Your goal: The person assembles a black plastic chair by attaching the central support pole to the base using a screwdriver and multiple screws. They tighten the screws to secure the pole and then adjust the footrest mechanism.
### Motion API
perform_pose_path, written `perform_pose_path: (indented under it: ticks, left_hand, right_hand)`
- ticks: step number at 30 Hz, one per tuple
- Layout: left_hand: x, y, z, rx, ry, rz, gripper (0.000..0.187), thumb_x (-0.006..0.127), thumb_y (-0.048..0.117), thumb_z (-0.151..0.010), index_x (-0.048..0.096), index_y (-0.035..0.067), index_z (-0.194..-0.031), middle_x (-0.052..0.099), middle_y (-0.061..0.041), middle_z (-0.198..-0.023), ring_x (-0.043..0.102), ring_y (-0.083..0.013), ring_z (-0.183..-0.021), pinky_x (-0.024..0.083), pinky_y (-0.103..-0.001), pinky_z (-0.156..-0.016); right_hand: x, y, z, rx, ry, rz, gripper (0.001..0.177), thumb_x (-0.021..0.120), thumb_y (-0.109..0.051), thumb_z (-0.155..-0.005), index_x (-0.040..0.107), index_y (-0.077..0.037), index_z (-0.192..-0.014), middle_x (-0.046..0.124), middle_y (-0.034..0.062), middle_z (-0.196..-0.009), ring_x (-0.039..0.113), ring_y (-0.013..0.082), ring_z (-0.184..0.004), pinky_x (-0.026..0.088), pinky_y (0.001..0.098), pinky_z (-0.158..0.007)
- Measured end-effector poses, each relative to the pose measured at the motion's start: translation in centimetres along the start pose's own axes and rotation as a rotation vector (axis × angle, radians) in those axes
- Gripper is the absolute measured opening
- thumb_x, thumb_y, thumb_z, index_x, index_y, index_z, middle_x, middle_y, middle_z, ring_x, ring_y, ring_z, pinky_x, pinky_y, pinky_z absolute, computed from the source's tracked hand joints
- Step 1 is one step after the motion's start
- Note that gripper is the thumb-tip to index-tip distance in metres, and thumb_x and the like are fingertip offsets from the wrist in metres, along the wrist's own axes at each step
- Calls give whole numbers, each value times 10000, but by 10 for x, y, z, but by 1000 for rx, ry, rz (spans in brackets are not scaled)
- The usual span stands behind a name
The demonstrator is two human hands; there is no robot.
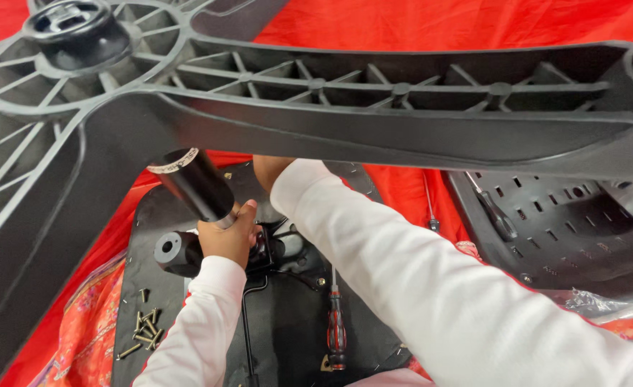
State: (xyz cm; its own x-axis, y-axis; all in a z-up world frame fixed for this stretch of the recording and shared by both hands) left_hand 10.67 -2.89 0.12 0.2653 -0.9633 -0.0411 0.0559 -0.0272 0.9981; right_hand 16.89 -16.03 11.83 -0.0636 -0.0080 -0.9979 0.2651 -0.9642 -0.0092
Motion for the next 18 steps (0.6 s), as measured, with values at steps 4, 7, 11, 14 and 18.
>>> perform_pose_path:
  ticks: [4, 7, 11, 14, 18]
  left_hand:
    - [-11, -4, 1, -76, 18, -32, 320, 731, 127, -896, 582, 59, -620, 546, -26, -507, 539, -118, -434, 485, -281, -491]
    - [-15, -5, 2, -112, 18, 49, 314, 753, 124, -880, 552, 38, -655, 573, -11, -542, 568, -106, -465, 426, -284, -455]
    - [-24, -4, 4, -52, 5, 47, 288, 760, 132, -883, 586, 41, -673, 570, -19, -555, 541, -116, -453, 456, -263, -458]
    - [-23, -5, 6, -77, -1, 62, 281, 766, 137, -871, 578, 52, -680, 583, -1, -573, 555, -101, -462, 427, -267, -443]
    - [-25, -1, 7, -41, -23, 55, 297, 763, 139, -879, 571, 44, -674, 566, -16, -551, 541, -108, -449, 464, -267, -468]
  right_hand:
    - [-12, -22, -5, -28, 35, -2, 332, 659, -270, -874, 692, -61, -1129, 699, 151, -1155, 682, 327, -1076, 556, 465, -871]
    - [-34, -52, -25, -86, 107, -40, 337, 657, -274, -876, 691, -59, -1133, 698, 155, -1159, 681, 330, -1081, 554, 467, -877]
    - [-33, -72, -34, -117, 131, -54, 344, 655, -278, -879, 690, -56, -1139, 697, 160, -1164, 679, 334, -1088, 551, 470, -885]
    - [-17, -50, -21, -61, 94, -18, 349, 653, -281, -881, 689, -54, -1143, 696, 164, -1169, 677, 337, -1093, 549, 473, -890]
    - [-7, -40, -12, -22, 59, 15, 356, 650, -286, -884, 688, -51, -1149, 694, 170, -1174, 675, 341, -1100, 546, 475, -898]
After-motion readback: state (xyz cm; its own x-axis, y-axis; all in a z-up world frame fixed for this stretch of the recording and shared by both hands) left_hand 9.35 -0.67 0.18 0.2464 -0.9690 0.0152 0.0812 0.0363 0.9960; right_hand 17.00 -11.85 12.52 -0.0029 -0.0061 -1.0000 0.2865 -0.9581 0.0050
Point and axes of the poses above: each hand's wrist, its own z-axis away from the middle knuckle, its own x-axis out of the palm, y = z × x, the point moved 9 cm from there along -z, towards the middle knuckle
